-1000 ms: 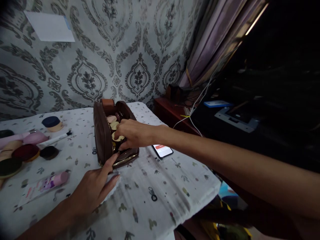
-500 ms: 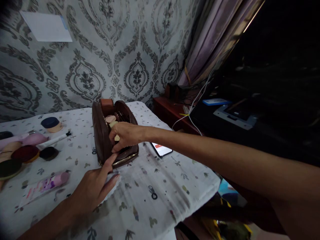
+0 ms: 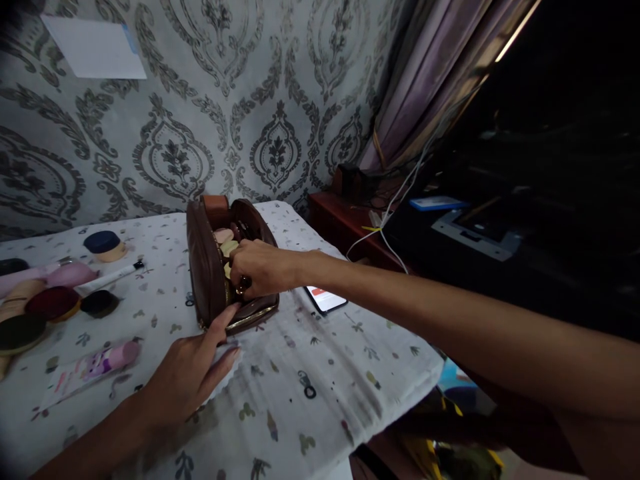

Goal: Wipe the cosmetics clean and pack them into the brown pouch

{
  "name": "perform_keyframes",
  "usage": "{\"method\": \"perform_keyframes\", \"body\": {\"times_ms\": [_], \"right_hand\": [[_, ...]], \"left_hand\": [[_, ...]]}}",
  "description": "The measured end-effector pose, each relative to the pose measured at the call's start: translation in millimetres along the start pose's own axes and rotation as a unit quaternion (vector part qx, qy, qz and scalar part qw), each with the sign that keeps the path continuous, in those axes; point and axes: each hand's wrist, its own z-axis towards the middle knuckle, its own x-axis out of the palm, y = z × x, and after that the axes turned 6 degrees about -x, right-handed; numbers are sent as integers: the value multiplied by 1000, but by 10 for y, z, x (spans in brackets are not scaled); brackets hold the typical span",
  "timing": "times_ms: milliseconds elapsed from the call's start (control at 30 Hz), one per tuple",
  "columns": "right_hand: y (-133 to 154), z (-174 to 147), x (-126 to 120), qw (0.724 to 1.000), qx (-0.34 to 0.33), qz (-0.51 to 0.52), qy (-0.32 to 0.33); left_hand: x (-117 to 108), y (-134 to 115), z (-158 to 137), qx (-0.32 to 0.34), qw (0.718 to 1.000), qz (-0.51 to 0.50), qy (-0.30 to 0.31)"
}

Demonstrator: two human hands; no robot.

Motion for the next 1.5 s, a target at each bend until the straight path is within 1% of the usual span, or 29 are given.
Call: {"method": "perform_keyframes", "body": {"times_ms": [200, 433, 633, 700, 833, 933, 1000, 1100, 1200, 1267, 1333, 1400, 1500], "right_hand": [[35, -9, 1, 1000, 20, -1, 9], [21, -33, 27, 1000, 4, 1, -11], [-2, -49, 25, 1000, -2, 20, -21], [-43, -89, 27, 998, -8, 34, -44], [-91, -268, 26, 991, 1, 43, -124], [-37, -436, 52, 983, 23, 40, -178], [20, -526, 110, 975, 32, 38, -219], [78, -606, 249, 965, 42, 26, -259], [97, -638, 369, 962, 48, 4, -269], [115, -643, 409, 960, 52, -11, -277], [152, -639, 429, 953, 56, -18, -296], [208, -622, 455, 941, 47, -14, -334], [289, -584, 536, 920, 25, -11, -392]], "left_hand": [[-7, 7, 3, 5, 1000, 5, -1], [-6, 8, 7, 7, 1000, -2, -5], [-15, -9, 5, -3, 1000, 7, -4], [-19, -5, 5, -2, 1000, 7, -8], [-38, 8, 8, 9, 1000, 9, -16], [-47, 9, 9, 14, 1000, 12, -19], [-46, 7, 11, 19, 999, 21, -25], [-64, 1, 21, 26, 998, 55, -28], [-142, -17, 41, 14, 994, 110, -12], [-220, -37, 59, -1, 985, 170, 0], [-302, -56, 77, -14, 969, 245, 4], [-376, -71, 90, -13, 948, 317, 1], [-455, -81, 96, 21, 922, 387, -12]]}}
